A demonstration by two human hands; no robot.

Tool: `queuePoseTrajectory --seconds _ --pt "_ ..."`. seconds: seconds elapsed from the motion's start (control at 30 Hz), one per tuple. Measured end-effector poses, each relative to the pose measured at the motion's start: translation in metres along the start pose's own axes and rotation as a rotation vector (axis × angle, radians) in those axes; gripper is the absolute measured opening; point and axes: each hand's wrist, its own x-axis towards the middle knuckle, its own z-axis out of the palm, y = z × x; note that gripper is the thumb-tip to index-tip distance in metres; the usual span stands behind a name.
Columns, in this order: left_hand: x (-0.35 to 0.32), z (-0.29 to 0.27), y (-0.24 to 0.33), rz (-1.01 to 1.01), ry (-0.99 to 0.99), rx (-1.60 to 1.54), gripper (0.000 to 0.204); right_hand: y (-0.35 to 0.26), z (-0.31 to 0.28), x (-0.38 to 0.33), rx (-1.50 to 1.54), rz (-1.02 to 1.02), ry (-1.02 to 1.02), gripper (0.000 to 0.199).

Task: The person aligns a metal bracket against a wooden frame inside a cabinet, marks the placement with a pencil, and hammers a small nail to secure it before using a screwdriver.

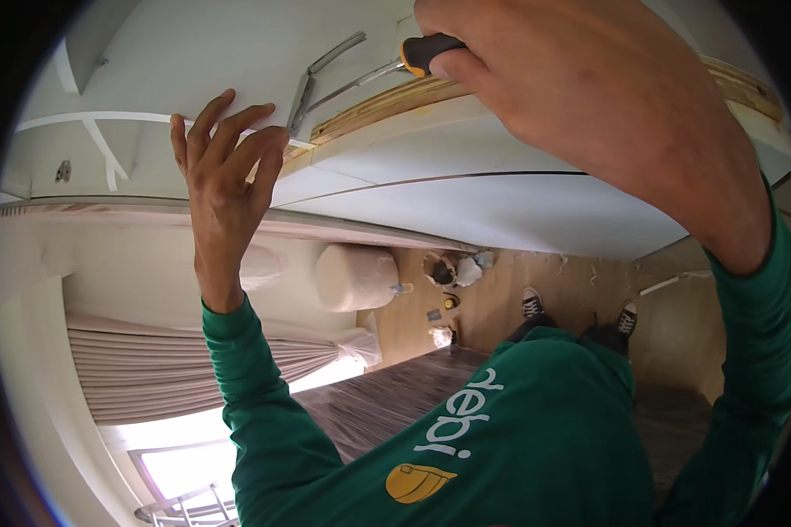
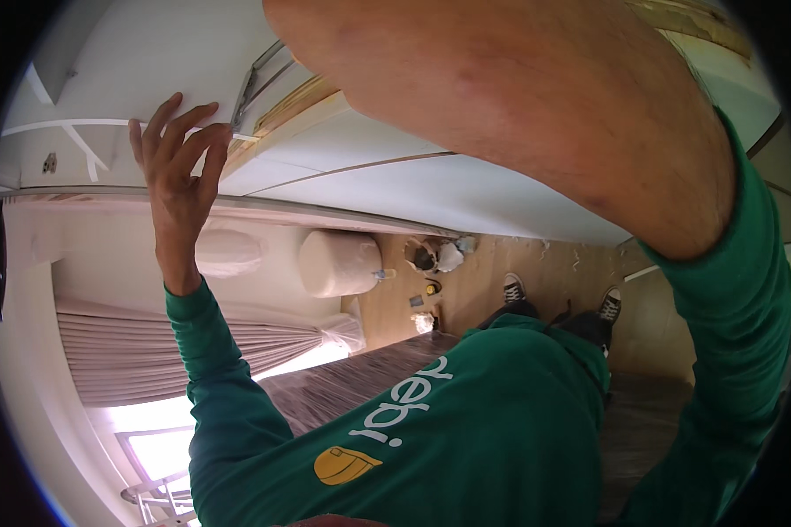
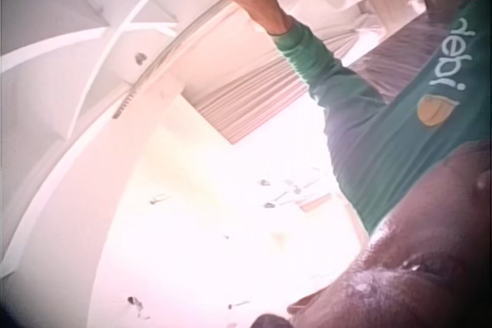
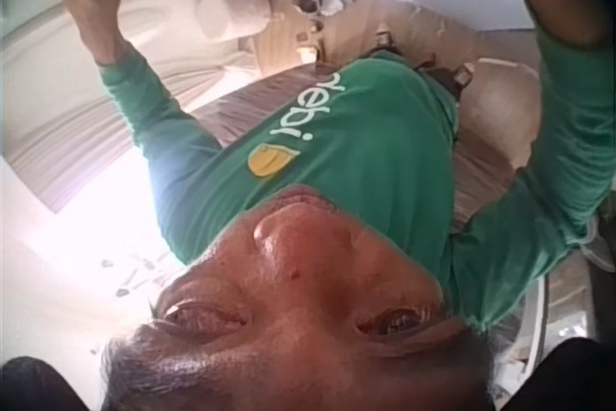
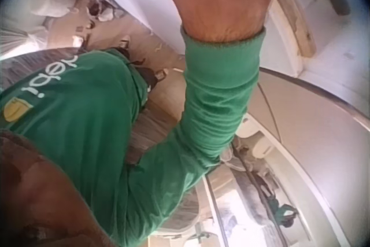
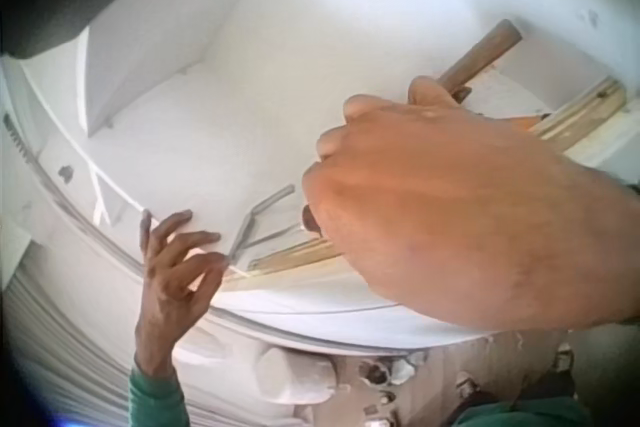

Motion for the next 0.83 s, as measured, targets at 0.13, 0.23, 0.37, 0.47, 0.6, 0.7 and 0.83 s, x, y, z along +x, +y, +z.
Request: queuePoseTrajectory --seconds 0.13,0.23,0.37,0.47,0.6,0.7,0.83 --pt "-0.003 -0.001 0.001 -0.007 -0.01 0.02 0.005 -0.003 -0.001 -0.002 0.003 -0.003 -0.005 0.02" --pt "-0.003 0.0 0.0 -0.006 -0.016 0.039 0.005 -0.004 -0.003 -0.002 -0.013 -0.006 -0.018 0.02" --pt "-0.001 -0.003 0.002 -0.012 -0.045 0.051 0.006 -0.005 -0.006 -0.002 -0.021 -0.007 -0.031 0.02" --pt "-0.001 -0.003 0.002 -0.008 -0.045 0.053 0.006 -0.005 -0.008 -0.002 -0.026 -0.009 -0.04 0.02" --pt "-0.001 -0.003 0.004 -0.01 -0.055 0.057 0.006 -0.005 -0.008 -0.001 -0.027 -0.015 -0.058 0.021" --pt "-0.002 -0.003 0.002 0.006 -0.07 0.056 0.005 -0.007 -0.007 0.0 -0.034 0.002 -0.064 0.021" --pt "-0.004 -0.004 0.002 0.005 -0.087 0.05 0.006 0.013 -0.012 -0.001 0.082 -0.058 -0.079 0.024"
